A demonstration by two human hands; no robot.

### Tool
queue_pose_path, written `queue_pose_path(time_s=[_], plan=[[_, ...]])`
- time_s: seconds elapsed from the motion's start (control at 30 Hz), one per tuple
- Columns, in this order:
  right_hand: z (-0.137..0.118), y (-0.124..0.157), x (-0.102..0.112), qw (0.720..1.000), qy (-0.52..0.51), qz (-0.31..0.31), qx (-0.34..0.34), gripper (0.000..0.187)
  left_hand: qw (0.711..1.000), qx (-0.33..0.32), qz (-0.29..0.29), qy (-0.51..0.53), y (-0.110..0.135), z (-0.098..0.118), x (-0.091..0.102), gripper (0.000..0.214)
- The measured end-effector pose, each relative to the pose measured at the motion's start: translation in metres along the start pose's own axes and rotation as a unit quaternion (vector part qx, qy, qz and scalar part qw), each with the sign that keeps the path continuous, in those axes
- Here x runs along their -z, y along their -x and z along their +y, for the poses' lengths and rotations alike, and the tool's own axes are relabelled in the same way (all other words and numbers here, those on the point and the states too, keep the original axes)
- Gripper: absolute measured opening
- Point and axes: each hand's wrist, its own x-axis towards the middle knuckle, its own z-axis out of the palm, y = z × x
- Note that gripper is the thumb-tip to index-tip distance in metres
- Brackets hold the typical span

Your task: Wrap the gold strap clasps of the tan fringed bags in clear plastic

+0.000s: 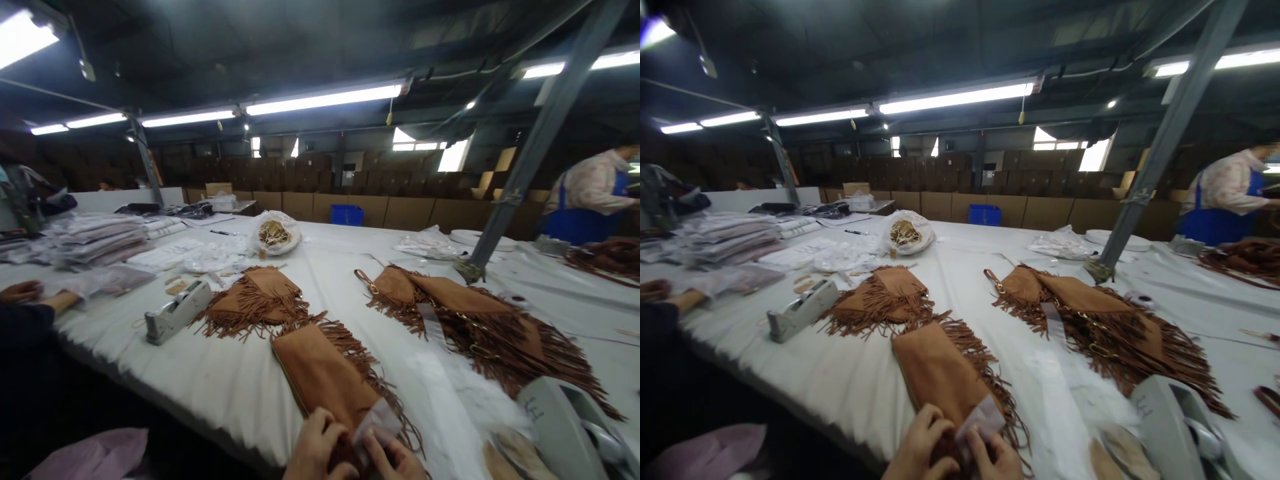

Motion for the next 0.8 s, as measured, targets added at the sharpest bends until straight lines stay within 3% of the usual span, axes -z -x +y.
queue_pose_path(time_s=[0.13,0.37,0.6,0.7,0.8], plan=[[-0.018,0.01,-0.008,1.0,-0.025,0.01,0.006,0.045,0.998,0.06,0.004,0.029,0.024,0.011,0.014,0.021],[-0.028,0.027,-0.015,0.999,0.008,-0.036,0.009,0.04,0.968,0.138,-0.013,0.209,0.034,0.005,-0.003,0.027],[-0.002,0.043,-0.03,0.966,0.178,-0.054,0.181,0.016,0.957,0.098,0.005,0.272,0.04,-0.001,0.002,0.027],[0.009,0.047,-0.036,0.936,0.227,-0.049,0.266,0.013,0.909,0.201,0.039,0.363,0.052,-0.009,0.004,0.043],[0.019,0.049,-0.038,0.888,0.279,-0.042,0.364,0.019,0.807,0.361,0.011,0.467,0.066,-0.009,0.014,0.061]])
